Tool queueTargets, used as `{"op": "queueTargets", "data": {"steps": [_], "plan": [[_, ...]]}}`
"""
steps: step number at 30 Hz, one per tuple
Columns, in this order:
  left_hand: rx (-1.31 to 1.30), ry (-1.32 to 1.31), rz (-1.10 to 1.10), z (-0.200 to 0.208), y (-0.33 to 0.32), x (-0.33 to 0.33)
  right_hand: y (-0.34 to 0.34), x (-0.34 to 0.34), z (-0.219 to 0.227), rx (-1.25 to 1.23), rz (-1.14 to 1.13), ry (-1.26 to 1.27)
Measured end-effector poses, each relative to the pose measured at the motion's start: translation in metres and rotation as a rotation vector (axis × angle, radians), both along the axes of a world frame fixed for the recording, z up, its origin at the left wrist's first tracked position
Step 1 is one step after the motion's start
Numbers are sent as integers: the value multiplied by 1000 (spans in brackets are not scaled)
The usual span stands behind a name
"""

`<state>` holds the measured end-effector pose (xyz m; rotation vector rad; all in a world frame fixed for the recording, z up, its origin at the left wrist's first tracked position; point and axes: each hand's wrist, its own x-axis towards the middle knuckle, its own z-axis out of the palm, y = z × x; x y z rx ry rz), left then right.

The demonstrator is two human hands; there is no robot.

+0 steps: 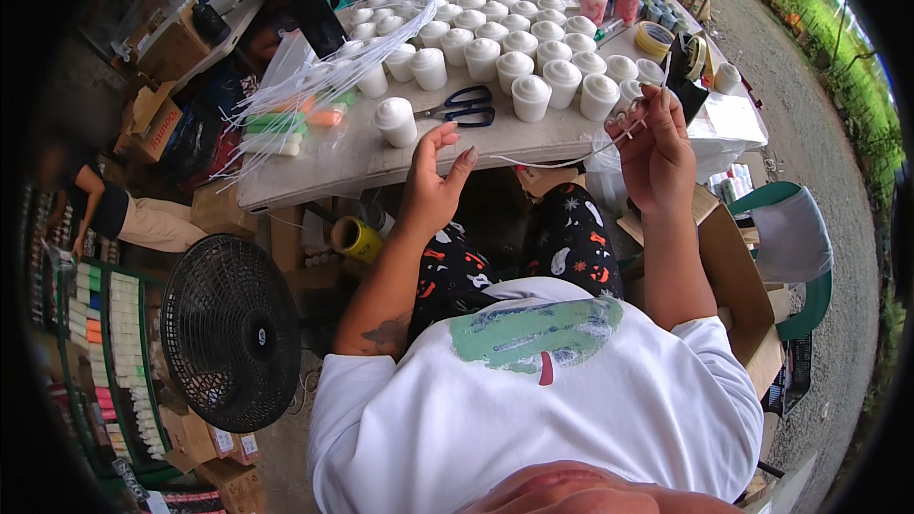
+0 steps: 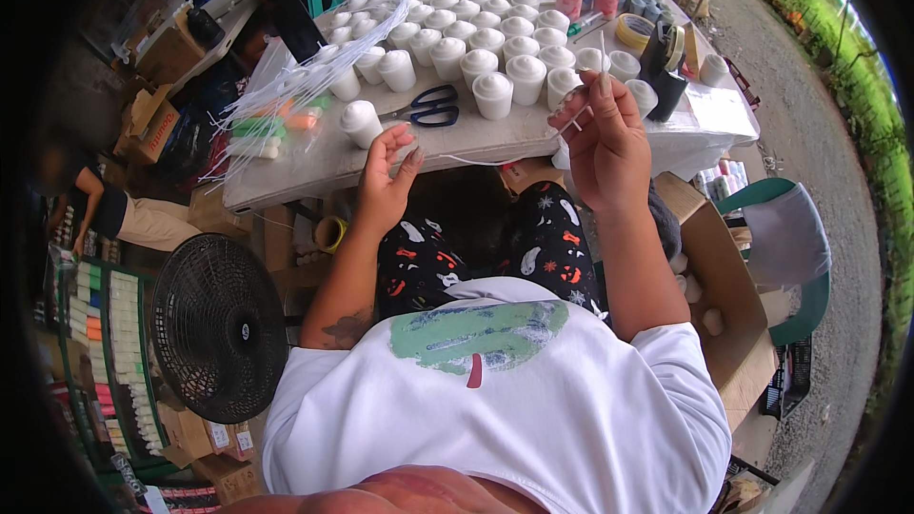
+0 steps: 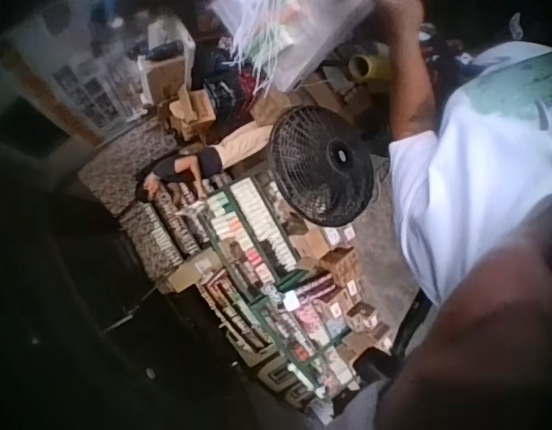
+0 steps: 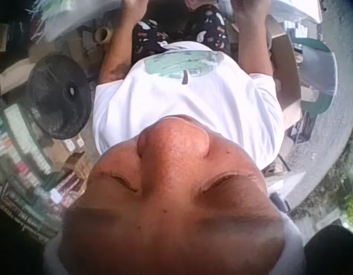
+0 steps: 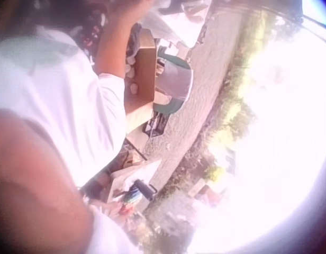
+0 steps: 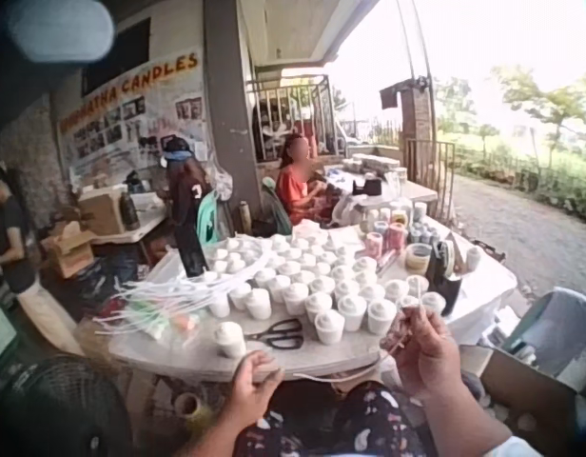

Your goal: The person inserts a wick into a white cylindrical candle, ties the wick, and trims the excess with scissors. The person repeats this process for multiple candles, placing finished units on the table.

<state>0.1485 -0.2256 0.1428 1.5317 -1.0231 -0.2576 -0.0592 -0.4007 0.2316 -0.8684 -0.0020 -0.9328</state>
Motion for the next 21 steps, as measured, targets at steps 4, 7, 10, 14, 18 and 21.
{"op": "queueTargets", "data": {"steps": [4, 7, 10, 14, 18, 21], "plan": [[-38, 525, -393, 6, 14, -30, 2, -1, 0, 30, 35, -20], [-131, 525, -359, 9, 14, -37, 5, 0, -1, 62, 68, -22], [-223, 496, -310, 9, 16, -39, 10, -2, -1, 80, 78, -12], [-223, 559, -324, 20, 24, -43, 6, -8, -5, 98, 83, -16], [-293, 664, -379, 38, 31, -57, 1, -12, -9, 117, 79, -31], [-291, 437, -306, 29, 25, -59, -2, -15, -12, 96, 83, -29]]}}
